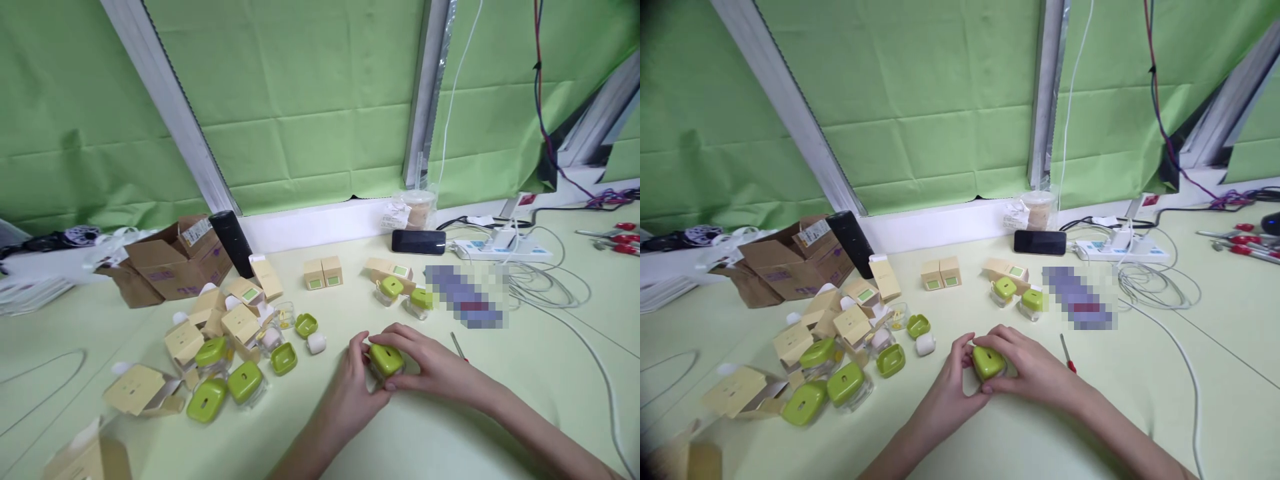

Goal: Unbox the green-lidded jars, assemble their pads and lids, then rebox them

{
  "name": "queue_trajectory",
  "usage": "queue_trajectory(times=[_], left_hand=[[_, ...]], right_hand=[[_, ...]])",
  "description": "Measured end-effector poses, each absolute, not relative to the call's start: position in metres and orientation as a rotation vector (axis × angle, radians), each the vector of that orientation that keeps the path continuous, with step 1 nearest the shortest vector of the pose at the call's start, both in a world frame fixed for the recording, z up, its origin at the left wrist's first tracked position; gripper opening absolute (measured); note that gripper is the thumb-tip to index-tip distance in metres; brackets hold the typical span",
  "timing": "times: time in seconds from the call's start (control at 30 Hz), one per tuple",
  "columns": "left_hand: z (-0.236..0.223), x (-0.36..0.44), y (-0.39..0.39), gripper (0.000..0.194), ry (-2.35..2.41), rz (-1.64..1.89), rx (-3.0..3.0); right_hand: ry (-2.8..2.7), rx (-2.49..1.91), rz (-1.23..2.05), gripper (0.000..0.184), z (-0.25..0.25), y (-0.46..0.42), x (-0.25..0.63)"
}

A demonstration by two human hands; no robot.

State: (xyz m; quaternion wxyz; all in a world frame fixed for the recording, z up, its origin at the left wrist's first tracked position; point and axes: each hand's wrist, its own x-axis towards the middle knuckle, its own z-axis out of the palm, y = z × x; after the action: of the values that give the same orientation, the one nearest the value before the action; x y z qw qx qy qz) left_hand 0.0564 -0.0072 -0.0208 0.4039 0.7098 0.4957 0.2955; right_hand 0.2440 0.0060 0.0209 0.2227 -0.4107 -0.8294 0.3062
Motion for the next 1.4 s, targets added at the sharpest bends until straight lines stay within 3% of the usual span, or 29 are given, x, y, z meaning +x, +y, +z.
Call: queue_trajectory(times=[0.2, 0.37, 0.43, 0.57, 0.67, 0.83, 0.97, 1.23, 1.4], left_hand=[[-0.021, 0.052, -0.009, 0.072, 1.234, 0.719, 1.857], [-0.015, 0.046, -0.013, 0.087, 1.301, 0.625, 1.912], [-0.012, 0.042, -0.016, 0.077, 1.417, 0.571, 1.937], [-0.010, 0.037, -0.019, 0.035, 1.581, 0.356, 1.982], [-0.012, 0.038, -0.016, 0.022, 1.595, 0.242, 2.080], [-0.019, 0.042, -0.005, 0.020, 1.624, 0.054, 2.051], [-0.022, 0.046, 0.004, 0.022, 1.643, -0.017, 2.016], [-0.025, 0.047, 0.002, 0.027, 1.636, -0.002, 1.993], [-0.022, 0.042, 0.000, 0.025, 1.633, 0.049, 1.982]], right_hand=[[-2.291, -1.144, 0.788, 0.043, 0.020, 0.007, 0.247], [-2.326, -1.118, 0.902, 0.047, 0.004, 0.012, 0.242], [-2.321, -1.154, 0.815, 0.046, 0.002, 0.019, 0.240], [-2.251, -1.255, 0.601, 0.041, 0.011, 0.053, 0.222], [-2.229, -1.272, 0.530, 0.041, 0.020, 0.087, 0.189], [-2.268, -1.234, 0.471, 0.045, 0.018, 0.124, 0.113], [-2.314, -1.235, 0.420, 0.028, 0.013, 0.129, 0.077], [-2.283, -1.391, 0.160, 0.032, 0.030, 0.166, 0.105], [-2.322, -1.509, 0.166, 0.029, 0.029, 0.180, 0.134]])
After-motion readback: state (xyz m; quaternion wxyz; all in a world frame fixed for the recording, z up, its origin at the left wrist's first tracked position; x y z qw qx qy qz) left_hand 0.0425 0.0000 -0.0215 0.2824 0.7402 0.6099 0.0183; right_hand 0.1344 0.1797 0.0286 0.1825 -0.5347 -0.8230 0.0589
